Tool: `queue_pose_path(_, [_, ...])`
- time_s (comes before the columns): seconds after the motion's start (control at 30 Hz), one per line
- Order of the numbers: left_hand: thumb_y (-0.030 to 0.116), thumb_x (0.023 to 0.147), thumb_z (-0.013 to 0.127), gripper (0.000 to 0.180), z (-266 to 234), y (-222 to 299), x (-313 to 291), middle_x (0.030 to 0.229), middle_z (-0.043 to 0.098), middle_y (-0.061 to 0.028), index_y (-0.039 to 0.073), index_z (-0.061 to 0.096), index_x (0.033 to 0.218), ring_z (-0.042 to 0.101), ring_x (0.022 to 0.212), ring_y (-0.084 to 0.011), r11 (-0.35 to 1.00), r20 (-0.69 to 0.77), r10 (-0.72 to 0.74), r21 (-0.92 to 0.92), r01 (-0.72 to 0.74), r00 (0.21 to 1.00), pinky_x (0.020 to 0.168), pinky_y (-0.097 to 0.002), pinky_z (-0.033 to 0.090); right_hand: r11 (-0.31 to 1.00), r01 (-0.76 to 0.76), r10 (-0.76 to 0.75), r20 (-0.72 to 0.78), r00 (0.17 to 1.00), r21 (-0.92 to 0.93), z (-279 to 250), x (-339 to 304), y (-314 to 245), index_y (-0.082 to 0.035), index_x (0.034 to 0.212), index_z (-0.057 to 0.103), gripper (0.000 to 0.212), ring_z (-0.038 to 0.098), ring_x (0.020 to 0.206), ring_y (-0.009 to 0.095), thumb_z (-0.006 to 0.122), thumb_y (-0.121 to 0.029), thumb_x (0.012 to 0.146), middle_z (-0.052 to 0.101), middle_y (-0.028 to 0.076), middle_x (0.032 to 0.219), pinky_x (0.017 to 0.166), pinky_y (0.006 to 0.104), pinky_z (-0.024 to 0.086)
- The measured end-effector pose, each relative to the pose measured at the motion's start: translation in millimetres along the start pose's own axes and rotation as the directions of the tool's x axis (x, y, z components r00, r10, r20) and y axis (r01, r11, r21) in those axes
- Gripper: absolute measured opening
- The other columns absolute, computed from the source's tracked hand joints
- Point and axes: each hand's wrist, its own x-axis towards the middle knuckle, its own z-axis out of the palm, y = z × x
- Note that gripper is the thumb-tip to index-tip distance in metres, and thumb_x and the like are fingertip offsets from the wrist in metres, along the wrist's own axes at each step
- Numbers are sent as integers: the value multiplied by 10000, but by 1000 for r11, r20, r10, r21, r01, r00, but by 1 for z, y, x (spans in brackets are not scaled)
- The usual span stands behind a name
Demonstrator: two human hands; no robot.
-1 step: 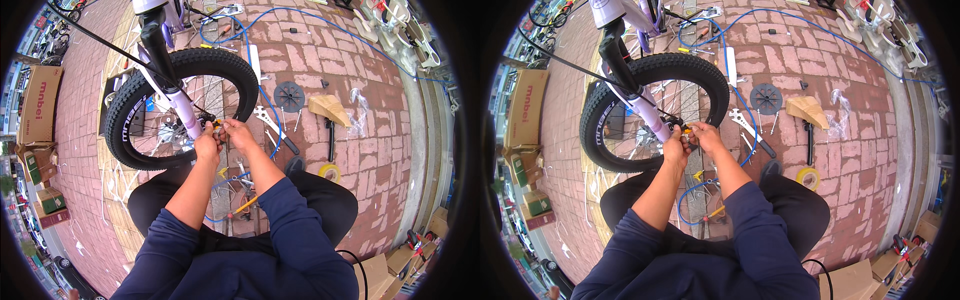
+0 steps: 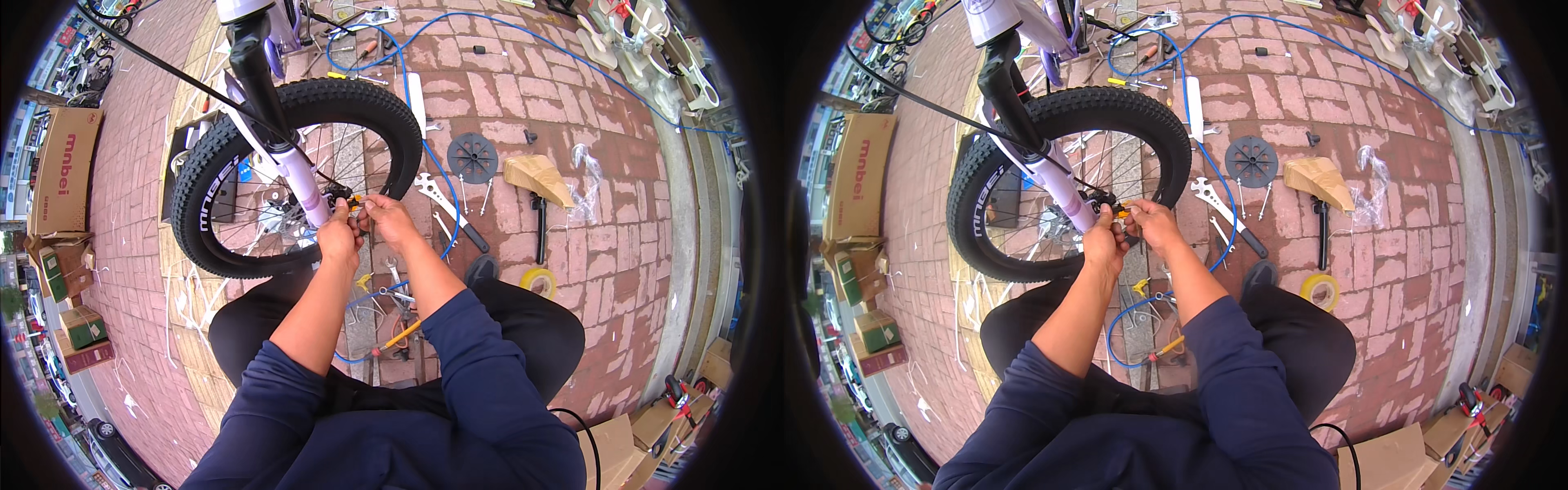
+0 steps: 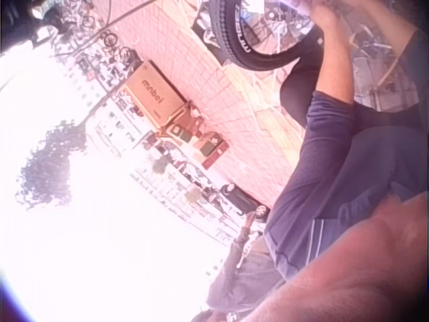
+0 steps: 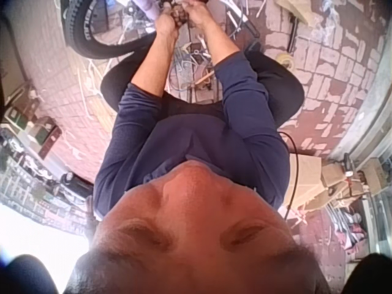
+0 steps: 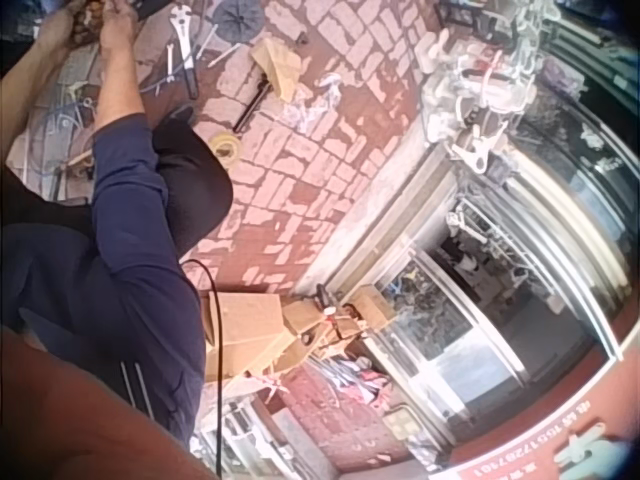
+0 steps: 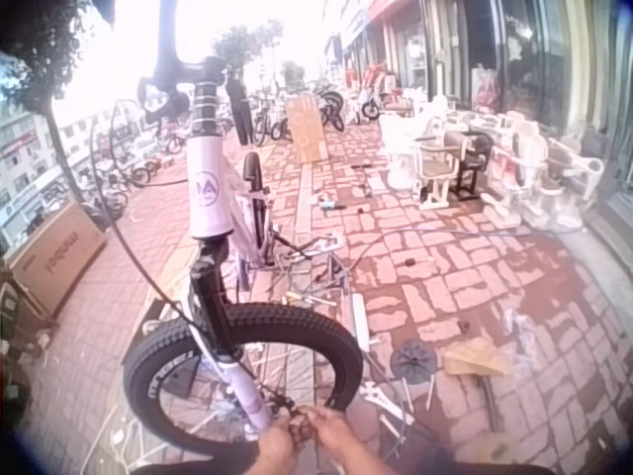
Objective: The person assembles a bicycle by tightening the front wheel axle, adjusting the handlebars, and installing the pedals. They use wrenches and an Allen key to secure components on a purple mountain bike.
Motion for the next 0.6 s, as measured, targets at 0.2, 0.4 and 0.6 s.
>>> queue_pose_path(0.2, [437,1031,690,411,0,-2,4,659,511,27,141,572,772,448,503,-123,1000,-9,5,13,-5,1000,475,-281,394,936,157,-161,15,987,-315,-8,10,6,-41,1312,711,297,651,833,96,589,-161,1070,756,32,1003,771,269,534])
queue_pose_path(0.4, [451,1023,699,411,0,-2,3,672,519,26,145,573,779,466,529,-125,1000,-20,-4,21,4,1000,497,-289,410,900,161,-140,81,987,-404,-20,16,1,-11,1310,707,298,669,844,99,624,-148,1059,765,35,1017,771,274,562])
queue_pose_path(0.6, [449,1028,691,402,0,-1,1,669,512,29,149,571,788,459,531,-121,1000,-11,1,18,-1,1000,503,-291,403,884,250,-203,157,966,-395,-23,19,-2,14,1309,701,302,678,799,118,623,-124,1052,765,59,1009,773,296,584])
